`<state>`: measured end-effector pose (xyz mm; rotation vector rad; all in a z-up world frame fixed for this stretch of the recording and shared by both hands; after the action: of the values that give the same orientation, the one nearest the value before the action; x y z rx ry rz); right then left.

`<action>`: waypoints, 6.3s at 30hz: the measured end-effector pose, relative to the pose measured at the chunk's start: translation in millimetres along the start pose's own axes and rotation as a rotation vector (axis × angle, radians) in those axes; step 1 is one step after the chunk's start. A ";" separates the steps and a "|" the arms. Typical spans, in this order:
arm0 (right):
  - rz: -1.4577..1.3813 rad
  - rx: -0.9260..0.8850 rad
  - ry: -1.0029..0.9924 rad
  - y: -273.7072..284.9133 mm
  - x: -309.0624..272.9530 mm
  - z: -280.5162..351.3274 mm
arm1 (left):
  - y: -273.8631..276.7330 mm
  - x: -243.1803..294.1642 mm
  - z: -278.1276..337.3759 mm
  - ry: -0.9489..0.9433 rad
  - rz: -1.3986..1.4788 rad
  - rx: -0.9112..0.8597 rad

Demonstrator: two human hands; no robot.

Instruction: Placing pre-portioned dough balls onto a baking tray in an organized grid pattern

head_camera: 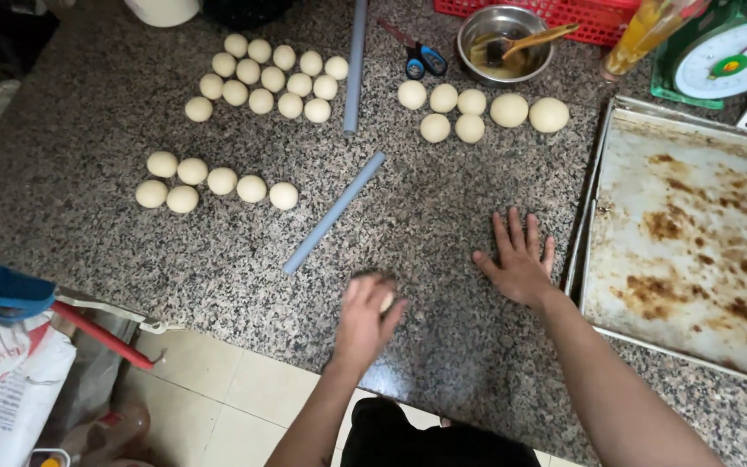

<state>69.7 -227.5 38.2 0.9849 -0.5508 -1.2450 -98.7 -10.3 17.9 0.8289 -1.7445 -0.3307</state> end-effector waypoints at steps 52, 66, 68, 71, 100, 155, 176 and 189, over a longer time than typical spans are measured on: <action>-0.614 0.520 -0.067 65.0 229.4 84.0 | -110.0 141.5 -124.3 0.065 0.042 -0.185; -0.258 0.306 0.072 25.5 289.1 66.6 | -344.0 237.0 -299.6 -0.123 0.115 -0.661; -0.288 0.236 0.059 32.4 286.9 65.3 | -354.6 237.3 -311.0 -0.153 0.102 -0.659; -0.310 0.169 0.035 32.2 286.1 63.9 | -363.5 238.0 -317.3 -0.162 0.054 -0.664; -0.474 -0.195 0.216 41.0 -14.7 -13.0 | 115.7 -111.3 -71.8 0.545 -0.332 0.447; 0.112 0.444 -0.057 -0.4 0.3 3.1 | -56.1 9.4 -125.4 -0.045 0.027 -0.321; 0.125 0.369 -0.105 3.9 -7.1 10.0 | -65.7 6.4 -135.2 -0.031 0.026 -0.117; 0.118 0.407 -0.092 5.0 -6.9 9.0 | -69.3 8.0 -111.1 -0.034 0.091 -0.161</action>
<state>63.1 -223.7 48.0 1.2169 -0.9467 -1.0978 27.9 -44.7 20.0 0.6296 -1.7557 -0.4201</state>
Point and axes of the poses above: each hand's wrist, its own z-axis away from the middle knuckle, its own y-axis out of the back of the hand, x = y × z, the point moved 2 cm from there along -z, towards the middle knuckle, and after that the axes turned 9 degrees about z, right-handed, at the moved point
